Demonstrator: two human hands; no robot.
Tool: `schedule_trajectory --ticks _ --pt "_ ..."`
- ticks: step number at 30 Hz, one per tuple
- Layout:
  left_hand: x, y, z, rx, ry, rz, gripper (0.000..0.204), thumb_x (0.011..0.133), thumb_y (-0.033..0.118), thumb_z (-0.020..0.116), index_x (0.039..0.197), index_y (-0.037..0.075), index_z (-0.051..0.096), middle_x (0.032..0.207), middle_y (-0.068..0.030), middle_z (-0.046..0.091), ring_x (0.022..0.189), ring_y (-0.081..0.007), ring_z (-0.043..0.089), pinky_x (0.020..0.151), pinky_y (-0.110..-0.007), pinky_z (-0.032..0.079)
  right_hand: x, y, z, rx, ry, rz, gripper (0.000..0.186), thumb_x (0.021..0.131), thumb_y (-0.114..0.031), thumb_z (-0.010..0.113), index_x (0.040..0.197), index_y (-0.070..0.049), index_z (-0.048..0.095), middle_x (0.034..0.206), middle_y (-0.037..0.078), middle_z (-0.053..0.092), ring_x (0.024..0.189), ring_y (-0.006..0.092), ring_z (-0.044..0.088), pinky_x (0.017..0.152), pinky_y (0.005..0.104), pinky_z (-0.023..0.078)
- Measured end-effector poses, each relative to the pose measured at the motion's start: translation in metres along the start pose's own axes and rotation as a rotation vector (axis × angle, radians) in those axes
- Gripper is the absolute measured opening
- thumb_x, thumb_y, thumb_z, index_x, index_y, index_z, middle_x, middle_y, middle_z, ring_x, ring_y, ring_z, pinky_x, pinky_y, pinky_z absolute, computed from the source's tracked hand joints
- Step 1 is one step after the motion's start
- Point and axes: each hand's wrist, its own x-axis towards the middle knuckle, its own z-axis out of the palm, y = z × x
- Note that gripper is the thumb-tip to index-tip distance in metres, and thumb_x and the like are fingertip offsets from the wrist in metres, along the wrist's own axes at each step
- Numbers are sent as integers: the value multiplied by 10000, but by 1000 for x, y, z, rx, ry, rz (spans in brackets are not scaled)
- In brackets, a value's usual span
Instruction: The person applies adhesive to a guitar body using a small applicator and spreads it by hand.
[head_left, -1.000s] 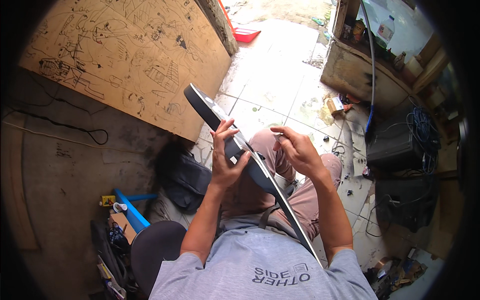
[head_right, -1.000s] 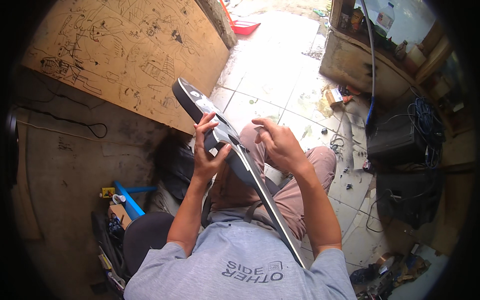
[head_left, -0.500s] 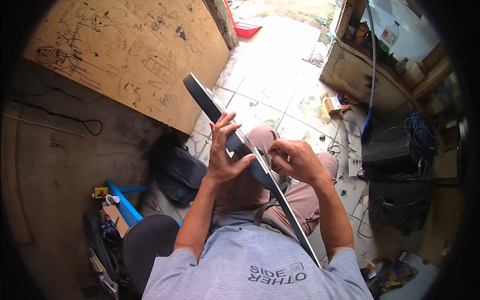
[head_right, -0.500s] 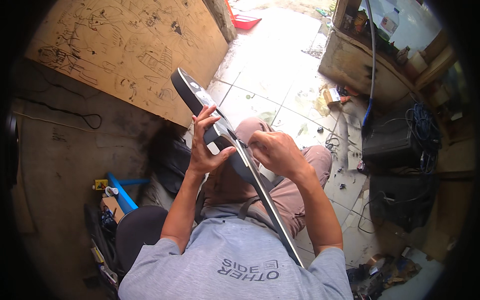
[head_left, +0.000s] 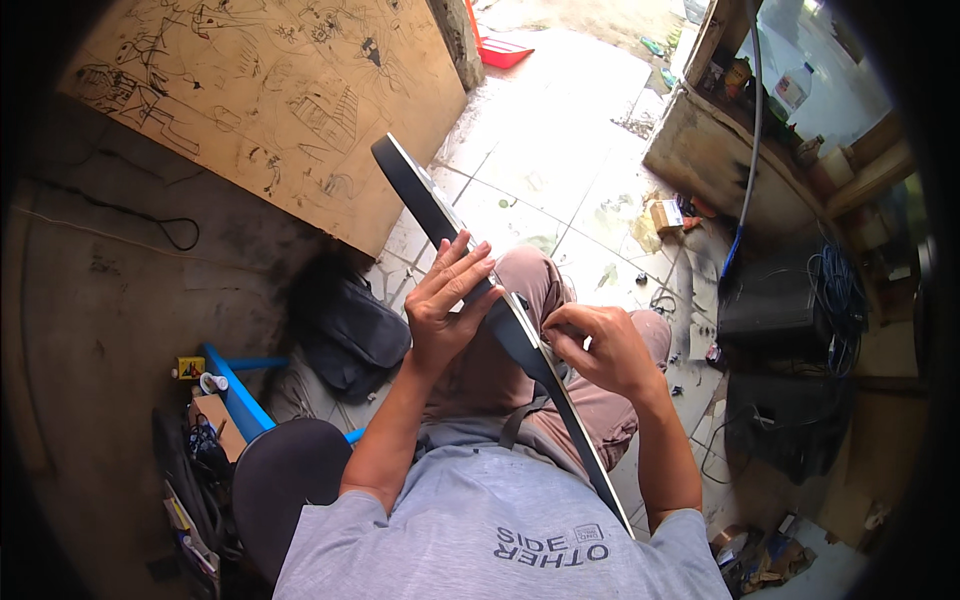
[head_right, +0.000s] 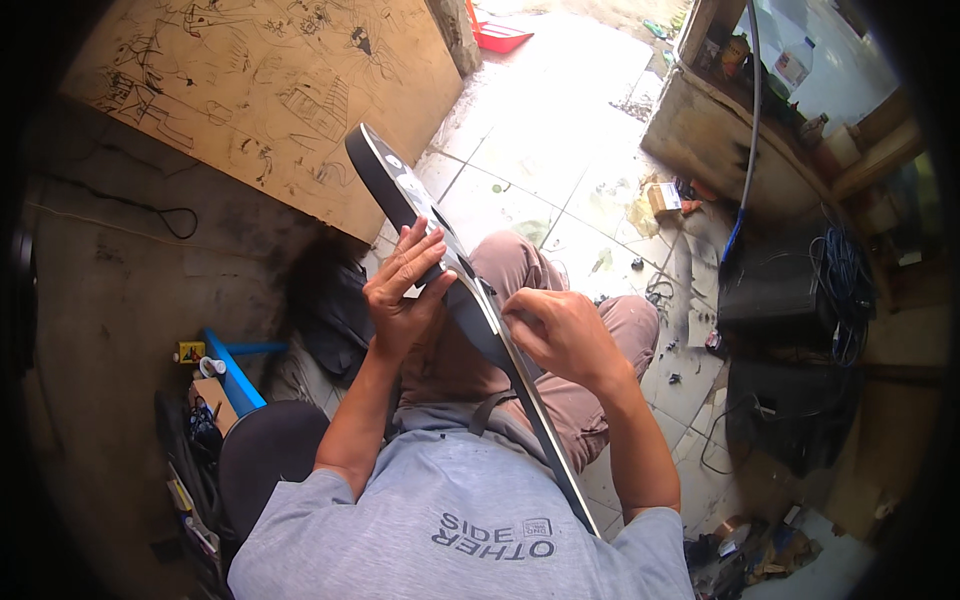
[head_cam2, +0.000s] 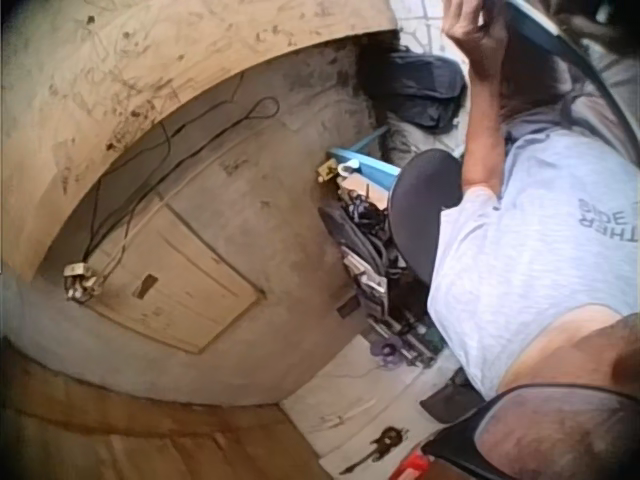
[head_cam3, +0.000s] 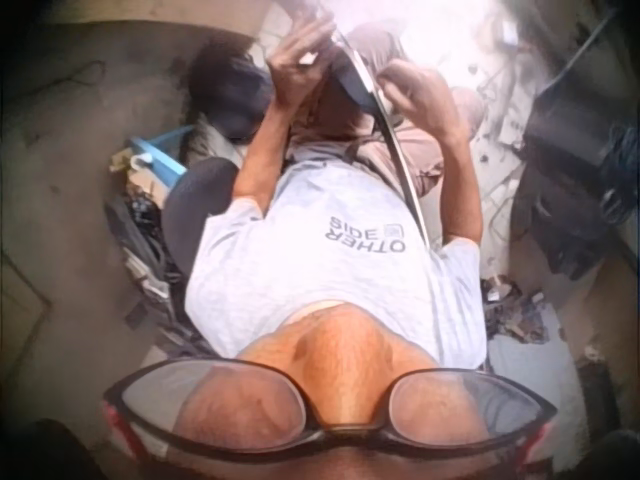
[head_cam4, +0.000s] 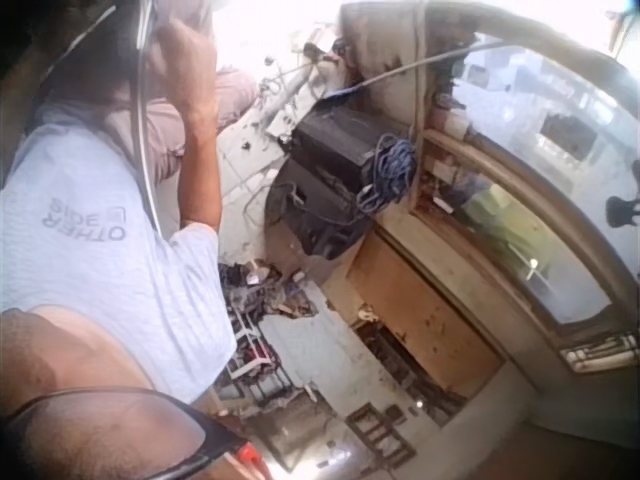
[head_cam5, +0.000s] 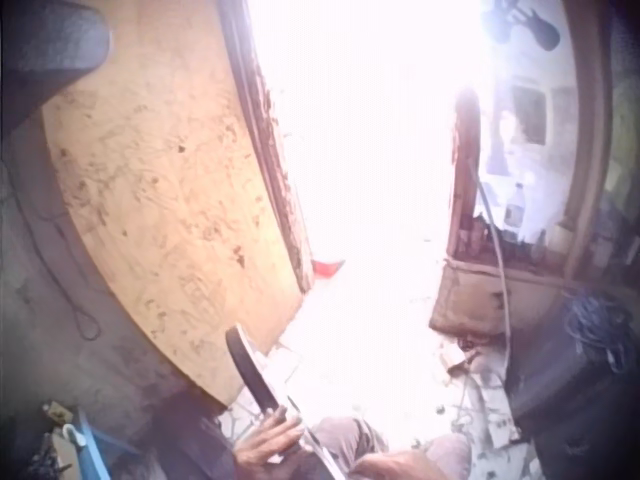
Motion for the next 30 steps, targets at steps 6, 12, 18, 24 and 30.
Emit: schedule_trajectory --ticks 6,12,18,24,30 --pt "2 -3 -2 -409 147 -205 603 1183 367 356 1069 -45 782 1154 -196 793 1263 -326 699 1250 -494 356 -6 -14 16 -54 145 -13 96 919 -93 704 1001 -44 719 860 121 741 666 264 719 619 368 566" --pt "3 0 1 -381 156 -221 586 1180 369 368 1089 -45 772 1207 -205 778 1262 -310 699 1243 -475 365 -7 -8 15 -1 230 34 79 922 -89 706 975 -32 716 842 134 729 694 301 718 646 384 562" --pt "1 -2 4 -342 196 -213 138 1049 100 693 1021 -30 727 1168 -195 784 1203 -281 726 1172 -419 464 -9 -4 0 -34 121 60 78 933 -91 691 976 -32 718 833 145 741 706 315 726 670 391 558" --pt "22 15 10 -262 179 -261 136 963 -48 695 1085 2 727 1075 -145 804 1104 -259 773 1068 -393 535 -15 4 -2 -65 42 3 99 916 -111 715 994 -52 729 805 150 744 696 316 728 668 406 563" --pt "24 2 18 -291 48 -162 206 1031 162 635 1122 11 742 851 -106 792 882 -203 772 1136 -442 448 -9 1 -1 -114 -7 -7 106 885 -129 732 971 -67 739 789 132 735 699 319 723 665 418 564"
